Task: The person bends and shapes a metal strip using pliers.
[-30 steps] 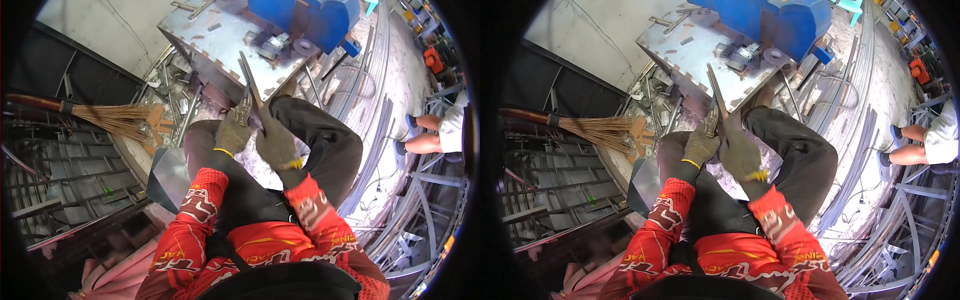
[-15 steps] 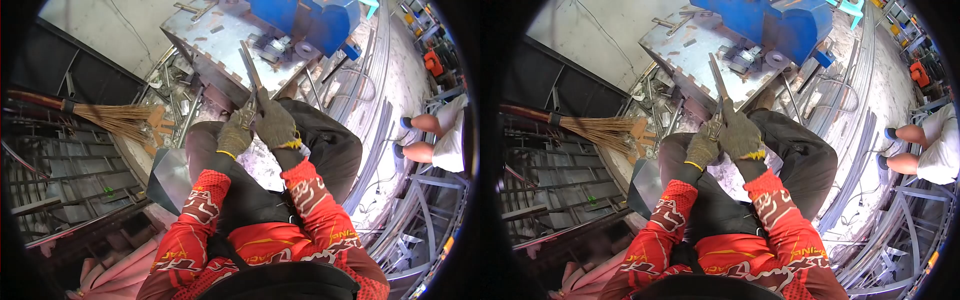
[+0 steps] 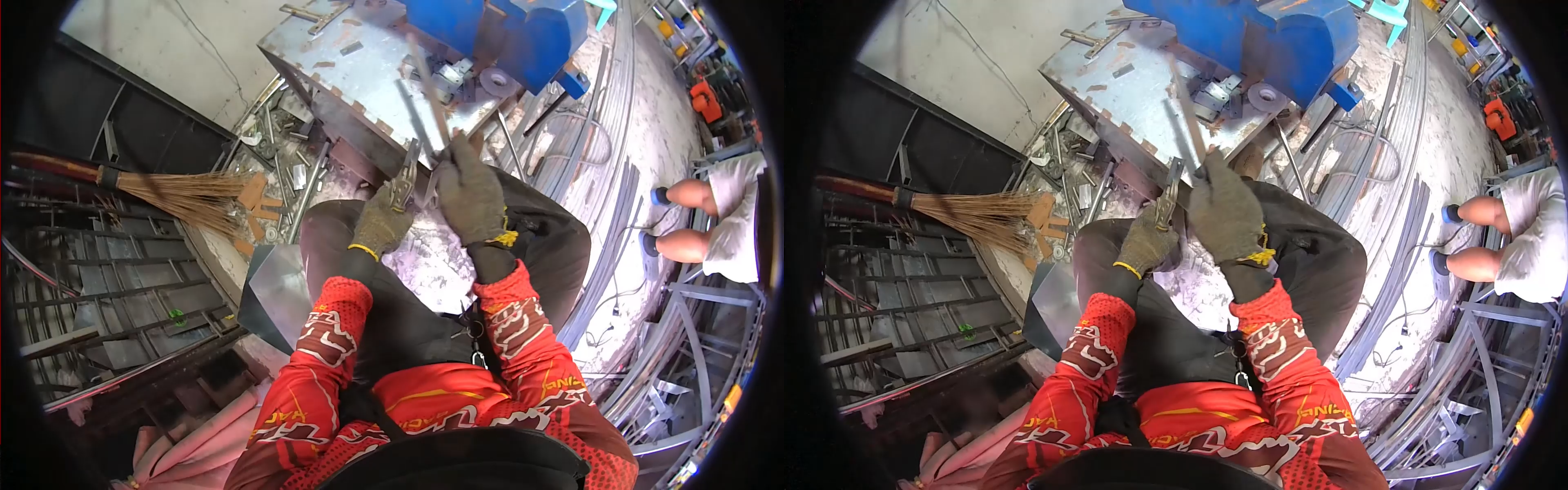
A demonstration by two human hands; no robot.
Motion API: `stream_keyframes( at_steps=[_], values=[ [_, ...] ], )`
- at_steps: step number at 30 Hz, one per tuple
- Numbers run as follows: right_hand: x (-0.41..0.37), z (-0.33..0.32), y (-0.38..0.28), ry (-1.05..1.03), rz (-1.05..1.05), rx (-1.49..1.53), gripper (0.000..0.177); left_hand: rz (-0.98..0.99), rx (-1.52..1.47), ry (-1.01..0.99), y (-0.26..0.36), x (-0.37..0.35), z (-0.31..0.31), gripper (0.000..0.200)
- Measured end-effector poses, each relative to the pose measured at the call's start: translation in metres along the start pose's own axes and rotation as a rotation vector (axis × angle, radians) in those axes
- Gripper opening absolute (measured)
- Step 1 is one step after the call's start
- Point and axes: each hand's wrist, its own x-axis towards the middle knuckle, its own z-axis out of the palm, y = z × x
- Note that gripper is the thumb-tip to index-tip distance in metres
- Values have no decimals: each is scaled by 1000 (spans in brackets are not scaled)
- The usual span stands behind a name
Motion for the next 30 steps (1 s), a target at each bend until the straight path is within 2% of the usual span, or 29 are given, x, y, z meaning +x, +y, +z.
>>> stream_keyframes(
  at_steps=[1, 2, 3, 4, 5, 9, 11, 12, 14, 15, 17, 19, 21, 23, 24, 26, 27, 30],
  values=[
    [2, -11, 1, -63, 160, 101, 41, 22, -126, -40, -9, 4, 5, 69],
    [0, -20, 7, -65, 161, 96, 41, 47, -251, -78, -18, 10, 11, 69],
    [-6, -30, 13, -119, 267, 306, 41, 47, -255, -80, -12, 10, 5, 69],
    [-12, -40, 3, -172, 377, 518, 40, -59, -297, -172, -1, 7, -6, 69],
    [-20, -59, -10, -240, 622, 603, 42, -163, -337, -263, 7, 6, -13, 70],
    [-72, -77, -17, -289, 620, 800, 40, -147, -288, -289, 8, 7, -8, 67],
    [-90, -72, -1, -327, 585, 591, 53, -40, -273, 23, 9, -3, -4, 70],
    [-95, -64, 13, -328, 585, 594, 53, -41, -270, 23, -1, 0, 1, 70],
    [-104, -50, 37, -252, 22, 168, 69, 450, 209, 105, -30, 9, 16, 67],
    [-103, -50, 31, -261, -73, 101, 80, 448, 211, 104, -27, 8, 12, 67],
    [-107, -52, 18, -340, -37, 38, 78, 166, 202, -16, -10, 5, -1, 66],
    [-117, -50, 14, -449, 15, 16, 77, 187, 192, 40, -3, -1, -5, 64],
    [-127, -46, 14, -425, -9, 2, 77, 204, 181, 96, 0, -4, -6, 63],
    [-126, -40, 15, -400, -31, -12, 78, 67, -17, 146, 3, -1, -4, 54],
    [-116, -34, 15, -414, -37, 23, 78, 66, -19, 139, 5, 0, -6, 54],
    [-104, -23, 13, -417, -42, 52, 78, -181, -212, 66, 7, 6, -15, 44],
    [-103, -13, 13, -394, -45, 44, 77, -140, -354, 118, -6, 9, -9, 40],
    [-110, 9, 5, -325, -55, 39, 75, -150, -232, 184, -7, 11, -13, 41]
  ],
)
